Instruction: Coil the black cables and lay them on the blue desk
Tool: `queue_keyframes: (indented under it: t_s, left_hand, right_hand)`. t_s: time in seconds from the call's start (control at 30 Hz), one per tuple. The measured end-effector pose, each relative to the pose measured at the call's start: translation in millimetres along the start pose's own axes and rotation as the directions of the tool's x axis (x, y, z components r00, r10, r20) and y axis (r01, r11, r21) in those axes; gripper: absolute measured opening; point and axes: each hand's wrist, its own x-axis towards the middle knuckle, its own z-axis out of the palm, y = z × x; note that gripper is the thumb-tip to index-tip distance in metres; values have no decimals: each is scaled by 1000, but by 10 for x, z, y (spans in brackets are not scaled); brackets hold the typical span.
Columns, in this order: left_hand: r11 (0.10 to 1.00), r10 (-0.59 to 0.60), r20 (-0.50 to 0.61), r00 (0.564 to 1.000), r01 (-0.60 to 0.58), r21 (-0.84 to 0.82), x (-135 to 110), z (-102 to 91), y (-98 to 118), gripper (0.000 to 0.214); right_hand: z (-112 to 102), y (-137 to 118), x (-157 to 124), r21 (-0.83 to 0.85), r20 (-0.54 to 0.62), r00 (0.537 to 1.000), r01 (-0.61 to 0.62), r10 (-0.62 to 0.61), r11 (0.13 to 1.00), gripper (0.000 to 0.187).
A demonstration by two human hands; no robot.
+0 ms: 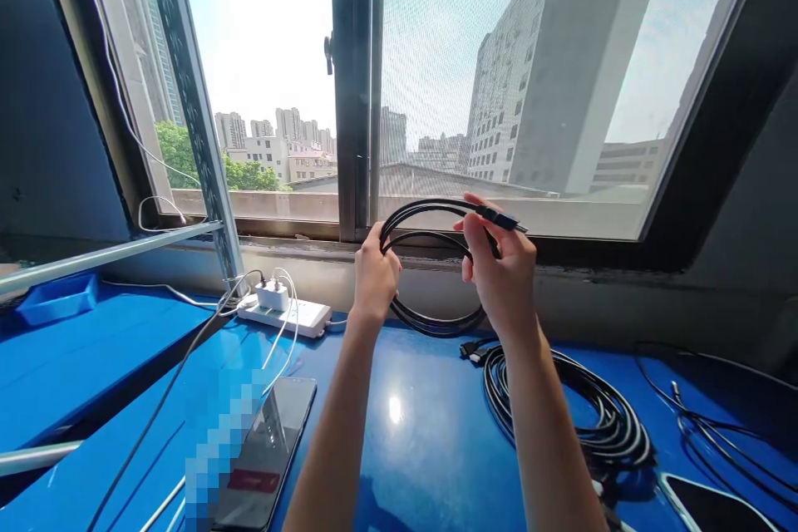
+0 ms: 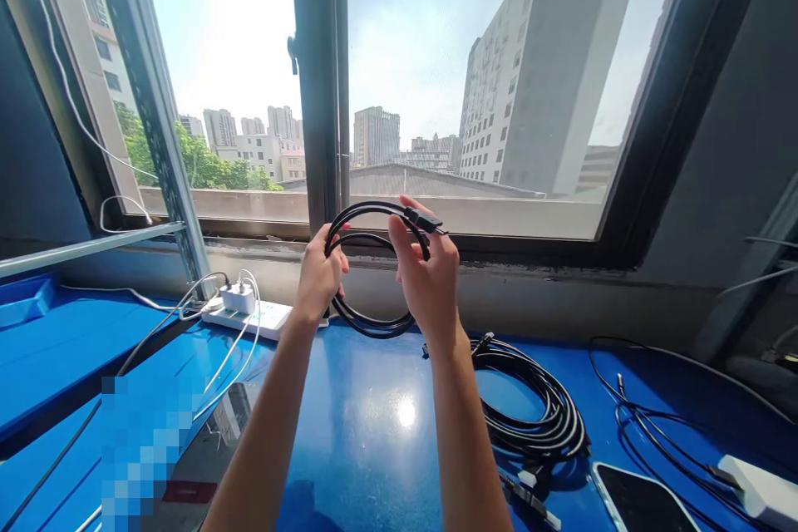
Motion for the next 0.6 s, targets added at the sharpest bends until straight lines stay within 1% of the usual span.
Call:
queue_keyframes:
  t_s: [0.07,0.13,0.2,0.27,0.33,0.43,0.5,0.53,0.6]
  left_hand:
    - [997,-76,-8,997,76,10,-15,-8,39,36]
    - [991,-130,8,992,130,-34,-8,2,52,35]
    - [983,-165,35,986,167,-75,12,16,48,35]
    - [974,-200,79,977,207,-90,28,26,49,36]
    - [966,-226,142,964,241,-97,26,28,70,35]
    - [953,-219,254,942,262,-150,-15,20,134,22]
    - [950,-186,291,938,248,-192,-53,18,180,10]
    - [949,-176,297,939,241,-201,-69,19,200,9]
    - [948,-178,303,936,246,-204,-89,24,230,21]
  right_hand:
    - [-2,2,6,-65,30,999,-21,23,998,47]
    - [-19,16,19,-122,78,997,-20,30,992,53]
    - [-42,36,29,-135,105,994,-6,21,991,54]
    - [-65,58,33,-143,89,996,27,-14,989,52]
    - [-83,86,34,-193,57,996,81,-71,978,49]
    - [-103,152,35,-314,4,988,149,-156,938,45]
    - [-112,207,37,-372,-27,983,159,-182,915,47]
    - [-116,233,37,-390,-41,982,154,-184,908,49]
    - [-123,270,37,-409,-58,984,132,-171,903,51]
